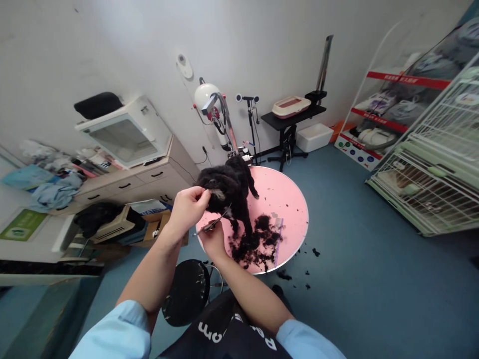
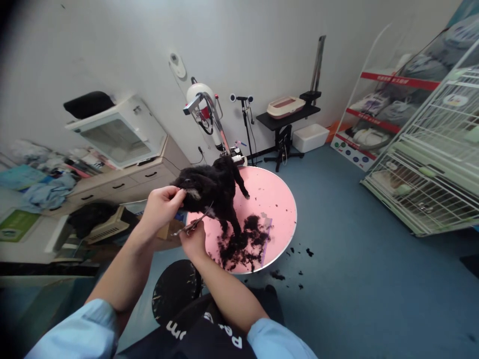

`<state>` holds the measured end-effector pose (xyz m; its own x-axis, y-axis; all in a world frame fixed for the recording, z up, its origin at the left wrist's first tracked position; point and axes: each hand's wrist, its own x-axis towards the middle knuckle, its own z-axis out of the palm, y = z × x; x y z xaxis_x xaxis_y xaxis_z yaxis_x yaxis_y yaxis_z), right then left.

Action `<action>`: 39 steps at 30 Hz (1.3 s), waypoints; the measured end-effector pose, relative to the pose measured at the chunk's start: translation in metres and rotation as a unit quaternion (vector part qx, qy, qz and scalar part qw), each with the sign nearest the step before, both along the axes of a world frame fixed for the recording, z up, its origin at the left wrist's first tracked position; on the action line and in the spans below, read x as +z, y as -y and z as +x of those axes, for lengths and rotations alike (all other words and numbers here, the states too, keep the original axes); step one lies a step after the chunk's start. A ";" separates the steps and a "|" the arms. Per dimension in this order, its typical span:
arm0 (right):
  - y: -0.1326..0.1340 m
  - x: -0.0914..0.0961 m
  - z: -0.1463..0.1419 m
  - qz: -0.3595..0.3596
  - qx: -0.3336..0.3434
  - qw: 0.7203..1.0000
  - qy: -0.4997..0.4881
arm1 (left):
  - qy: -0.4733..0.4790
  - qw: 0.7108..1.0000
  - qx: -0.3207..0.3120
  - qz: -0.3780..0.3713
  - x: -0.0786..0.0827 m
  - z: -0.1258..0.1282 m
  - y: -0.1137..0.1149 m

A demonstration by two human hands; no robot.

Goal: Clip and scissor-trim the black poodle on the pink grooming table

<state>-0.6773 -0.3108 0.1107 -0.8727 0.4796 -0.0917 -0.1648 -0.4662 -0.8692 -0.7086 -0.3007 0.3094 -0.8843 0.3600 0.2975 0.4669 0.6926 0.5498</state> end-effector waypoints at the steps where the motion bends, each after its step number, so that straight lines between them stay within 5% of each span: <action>1: -0.001 0.001 0.000 -0.007 0.000 1.000 0.010 | 0.001 1.000 0.002 0.003 -0.001 -0.001 0.002; 15: -0.009 0.023 0.009 -0.102 0.064 0.993 -0.001 | 0.020 0.999 0.032 0.039 -0.008 -0.007 0.022; 20: -0.018 0.007 0.033 -0.120 0.100 0.988 -0.011 | 0.035 0.997 0.024 0.068 -0.014 -0.005 0.018; 23: -0.045 -0.018 0.068 -0.077 0.136 0.987 0.019 | 0.099 0.978 0.033 0.178 -0.043 0.009 0.018; 27: -0.105 -0.051 0.111 0.108 0.181 0.962 0.174 | 0.347 0.875 0.005 0.338 -0.099 0.045 0.005; 30: -0.154 -0.053 0.127 0.222 0.222 0.924 0.218 | 0.423 0.777 -0.001 0.465 -0.114 0.067 -0.021; 32: -0.180 -0.040 0.131 0.302 0.266 0.891 0.213 | 0.442 0.694 0.004 0.569 -0.104 0.069 -0.040; 35: -0.203 -0.005 0.129 0.393 0.396 0.794 0.241 | 0.452 0.561 0.037 0.692 -0.075 0.057 -0.061; 39: -0.214 0.052 0.111 0.347 0.581 0.679 0.284 | 0.483 0.467 0.039 0.739 -0.046 0.043 -0.069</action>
<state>-0.5660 -0.0971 0.1630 -0.6170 -0.4035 -0.6756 0.4168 0.5607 -0.7155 -0.6658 -0.2317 0.2632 -0.8559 0.3490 -0.3816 -0.4899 -0.7834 0.3825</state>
